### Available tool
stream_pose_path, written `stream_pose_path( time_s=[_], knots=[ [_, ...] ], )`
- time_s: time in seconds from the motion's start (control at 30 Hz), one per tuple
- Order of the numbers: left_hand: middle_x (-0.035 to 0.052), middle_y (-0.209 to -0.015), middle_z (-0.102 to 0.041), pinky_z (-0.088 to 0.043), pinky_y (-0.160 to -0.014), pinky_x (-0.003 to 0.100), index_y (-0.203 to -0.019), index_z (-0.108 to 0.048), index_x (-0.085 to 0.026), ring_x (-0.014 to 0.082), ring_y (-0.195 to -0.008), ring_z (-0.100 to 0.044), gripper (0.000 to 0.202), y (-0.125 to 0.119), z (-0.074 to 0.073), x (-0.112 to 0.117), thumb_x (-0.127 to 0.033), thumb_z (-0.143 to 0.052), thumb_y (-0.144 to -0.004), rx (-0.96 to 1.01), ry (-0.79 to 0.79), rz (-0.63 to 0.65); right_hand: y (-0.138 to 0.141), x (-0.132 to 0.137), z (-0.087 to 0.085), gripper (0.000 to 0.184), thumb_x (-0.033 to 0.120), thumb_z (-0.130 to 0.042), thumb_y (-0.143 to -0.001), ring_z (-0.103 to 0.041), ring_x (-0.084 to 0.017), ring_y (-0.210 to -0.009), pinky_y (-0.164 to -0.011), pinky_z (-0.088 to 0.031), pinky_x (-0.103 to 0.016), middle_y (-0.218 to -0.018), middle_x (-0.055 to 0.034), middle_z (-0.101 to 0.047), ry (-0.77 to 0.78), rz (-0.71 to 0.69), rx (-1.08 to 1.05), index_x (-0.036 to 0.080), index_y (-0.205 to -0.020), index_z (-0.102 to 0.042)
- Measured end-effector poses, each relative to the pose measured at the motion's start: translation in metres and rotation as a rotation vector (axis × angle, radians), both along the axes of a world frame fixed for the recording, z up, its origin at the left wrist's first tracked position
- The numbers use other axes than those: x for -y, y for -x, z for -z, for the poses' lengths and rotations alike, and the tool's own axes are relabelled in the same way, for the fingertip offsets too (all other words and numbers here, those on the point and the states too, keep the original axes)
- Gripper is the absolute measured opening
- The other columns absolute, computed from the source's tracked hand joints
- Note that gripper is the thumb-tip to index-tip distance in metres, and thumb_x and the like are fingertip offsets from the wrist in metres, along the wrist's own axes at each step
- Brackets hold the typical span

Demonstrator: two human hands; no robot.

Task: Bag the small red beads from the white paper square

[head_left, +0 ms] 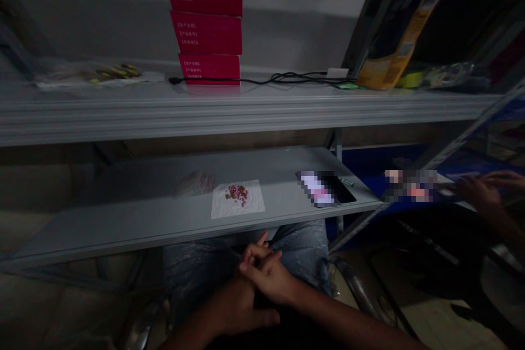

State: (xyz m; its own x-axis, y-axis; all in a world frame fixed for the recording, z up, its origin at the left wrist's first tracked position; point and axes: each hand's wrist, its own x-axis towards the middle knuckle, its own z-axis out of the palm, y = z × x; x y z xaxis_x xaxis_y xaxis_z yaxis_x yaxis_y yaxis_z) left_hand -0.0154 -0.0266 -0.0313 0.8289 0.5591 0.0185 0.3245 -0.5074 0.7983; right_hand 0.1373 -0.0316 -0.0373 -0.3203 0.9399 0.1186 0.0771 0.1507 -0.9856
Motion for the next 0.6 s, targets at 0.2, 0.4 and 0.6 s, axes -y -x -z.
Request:
stream_pose_path(
  time_s=[0.2, 0.4, 0.6],
  knots=[
    [0.0185, -0.166, -0.018, -0.031, -0.117, 0.064, -0.162, -0.009, -0.029, 0.0438, -0.147, -0.029, 0.103, -0.008, 0.011, 0.007, -0.058, -0.069, -0.084, -0.035, -0.193, -0.135, 0.004, -0.003, -0.001, 0.008, 0.028, -0.053, -0.090, -0.055, -0.017, -0.075, -0.071, -0.047, -0.033, -0.083, -0.0016, -0.057, -0.129, -0.010, 0.186, 0.020, -0.091, -0.054],
    [0.0144, -0.165, -0.021, -0.034, -0.116, 0.061, -0.160, -0.012, -0.033, 0.0443, -0.146, -0.031, 0.108, -0.007, 0.011, 0.009, -0.055, -0.078, -0.077, 0.038, -0.236, -0.145, 0.002, 0.001, -0.011, 0.009, 0.024, -0.045, -0.093, -0.059, -0.020, -0.084, -0.085, -0.051, -0.038, -0.084, -0.0038, -0.060, -0.350, -0.034, 0.341, 0.021, -0.089, -0.052],
    [0.0100, -0.163, -0.029, -0.030, -0.121, 0.058, -0.156, -0.026, -0.039, 0.0403, -0.148, -0.029, 0.099, -0.005, 0.007, 0.007, -0.044, -0.083, -0.075, 0.110, -0.039, -0.164, -0.006, 0.002, 0.001, 0.028, 0.039, -0.048, -0.094, -0.064, -0.026, -0.095, -0.089, -0.052, -0.042, -0.100, -0.0107, -0.067, -0.464, -0.032, 0.454, 0.017, -0.107, -0.058]
  ],
)
